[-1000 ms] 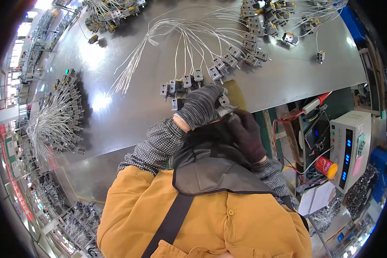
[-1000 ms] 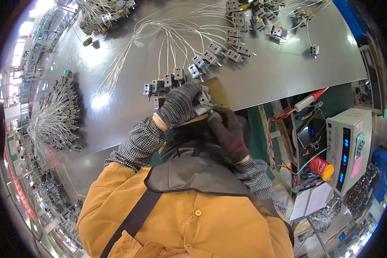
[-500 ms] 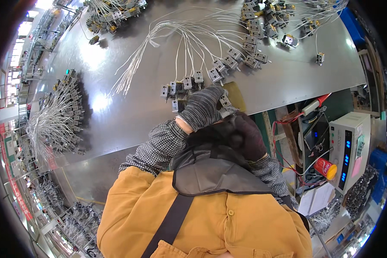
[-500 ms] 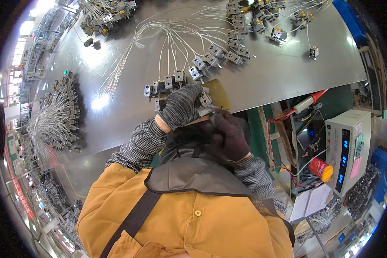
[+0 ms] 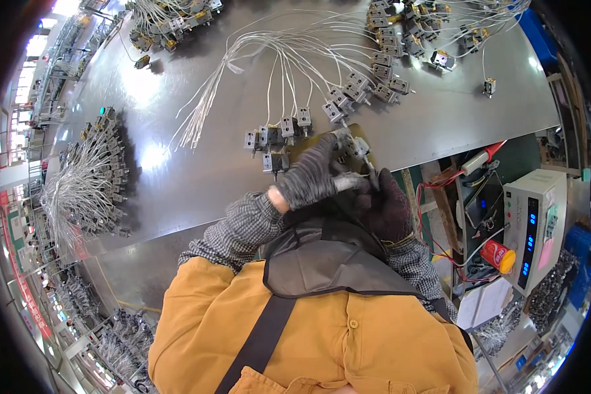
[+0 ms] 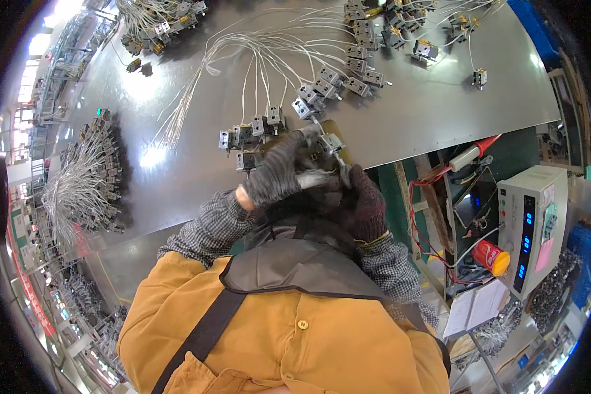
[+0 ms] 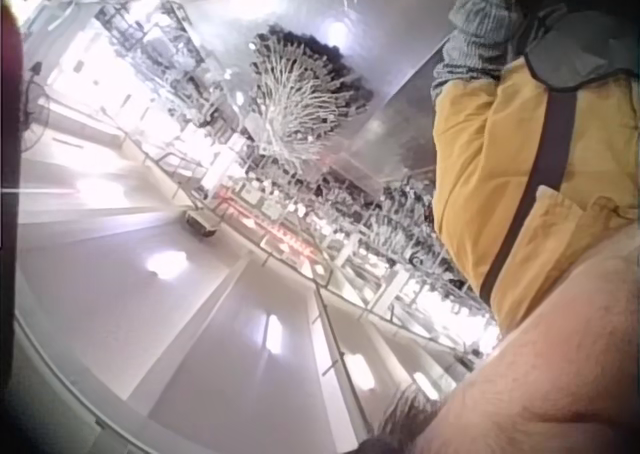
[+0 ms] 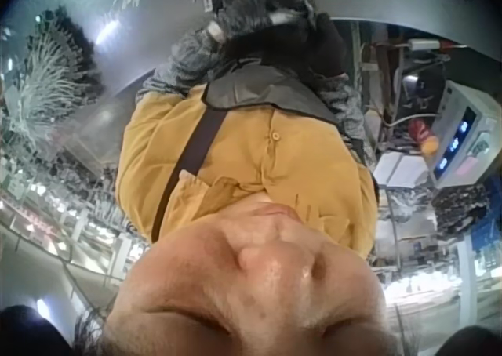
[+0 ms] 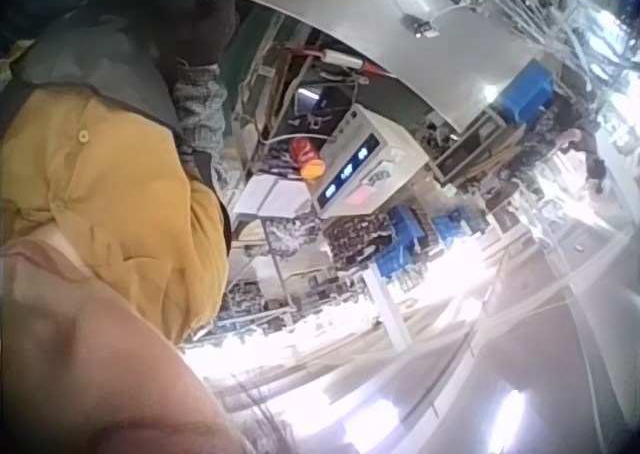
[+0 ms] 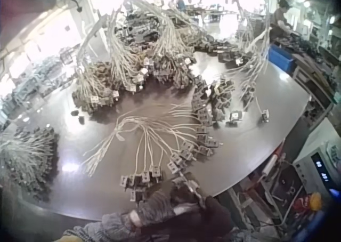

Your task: Assembling and arranging electrical components and wiring on a production workbench.

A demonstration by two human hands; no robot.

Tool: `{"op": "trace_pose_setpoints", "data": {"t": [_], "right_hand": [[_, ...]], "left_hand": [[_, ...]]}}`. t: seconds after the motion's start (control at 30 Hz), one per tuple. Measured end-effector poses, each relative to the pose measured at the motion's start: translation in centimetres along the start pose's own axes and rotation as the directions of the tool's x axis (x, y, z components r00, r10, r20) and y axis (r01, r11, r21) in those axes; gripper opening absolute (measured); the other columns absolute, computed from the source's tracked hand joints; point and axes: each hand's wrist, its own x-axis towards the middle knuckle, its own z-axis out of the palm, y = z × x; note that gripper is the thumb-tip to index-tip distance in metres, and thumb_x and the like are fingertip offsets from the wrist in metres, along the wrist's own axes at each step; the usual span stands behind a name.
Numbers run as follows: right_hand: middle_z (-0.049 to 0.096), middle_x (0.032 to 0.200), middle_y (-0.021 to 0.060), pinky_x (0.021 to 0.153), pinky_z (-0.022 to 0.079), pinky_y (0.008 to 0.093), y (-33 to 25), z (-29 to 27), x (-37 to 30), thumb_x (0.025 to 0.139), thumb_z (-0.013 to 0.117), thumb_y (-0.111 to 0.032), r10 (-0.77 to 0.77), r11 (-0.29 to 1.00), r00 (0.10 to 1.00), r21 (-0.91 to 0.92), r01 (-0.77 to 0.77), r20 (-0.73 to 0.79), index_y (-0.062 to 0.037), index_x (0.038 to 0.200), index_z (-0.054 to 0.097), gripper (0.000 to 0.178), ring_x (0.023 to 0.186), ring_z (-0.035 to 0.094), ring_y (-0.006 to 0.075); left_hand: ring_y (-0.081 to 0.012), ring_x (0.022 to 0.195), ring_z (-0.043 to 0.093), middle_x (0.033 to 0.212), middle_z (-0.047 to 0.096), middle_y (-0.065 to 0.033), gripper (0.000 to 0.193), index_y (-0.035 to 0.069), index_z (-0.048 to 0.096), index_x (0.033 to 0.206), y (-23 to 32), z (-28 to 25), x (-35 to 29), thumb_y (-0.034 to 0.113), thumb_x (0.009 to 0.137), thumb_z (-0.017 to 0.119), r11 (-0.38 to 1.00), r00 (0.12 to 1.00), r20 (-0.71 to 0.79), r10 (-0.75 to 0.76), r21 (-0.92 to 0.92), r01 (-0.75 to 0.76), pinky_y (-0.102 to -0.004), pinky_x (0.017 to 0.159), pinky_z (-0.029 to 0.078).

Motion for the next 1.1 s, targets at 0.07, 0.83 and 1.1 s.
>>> {"op": "trace_pose_setpoints", "data": {"t": [0.07,0.83,1.1], "right_hand": [[0.068,0.104,0.0062,0.074,0.054,0.0323,0.2,-2.0,0.2,0.109,0.057,-0.043,-0.152,0.788,0.972,-0.572,0.228,0.178,-0.0058,0.125,0.063,0.041,0.081,0.063,0.0184],[0.069,0.101,0.0068,0.084,0.056,0.0309,-2.4,3.6,-0.7,0.109,0.058,-0.017,-0.461,0.05,0.808,-0.898,0.437,0.367,-0.0005,0.126,0.065,0.025,0.091,0.066,0.0125],[0.071,0.105,0.0114,0.084,0.056,0.031,-0.3,3.6,-0.9,0.097,0.073,-0.007,-0.371,-0.33,0.679,-0.773,0.542,0.634,-0.002,0.123,0.068,0.028,0.093,0.069,0.0177]], "left_hand": [[-0.0256,0.095,0.069,0.111,0.068,-0.0151,0.08,0.0,0.053,0.144,0.6,-2.0,0.0,0.023,0.077,0.092,0.806,0.945,-0.103,0.31,0.556,-0.204,-0.0404,0.085,0.058],[-0.0315,0.09,0.068,0.096,0.076,-0.0111,0.058,0.012,0.074,0.114,1.3,-2.1,1.6,0.048,0.072,0.089,0.405,0.976,0.035,0.214,0.906,-0.122,-0.0445,0.088,0.047],[-0.0312,0.088,0.068,0.093,0.075,-0.0091,0.051,0.012,0.074,0.123,1.0,-2.7,1.3,0.049,0.088,0.077,0.465,0.961,0.086,0.262,0.861,-0.204,-0.0436,0.09,0.045]]}}
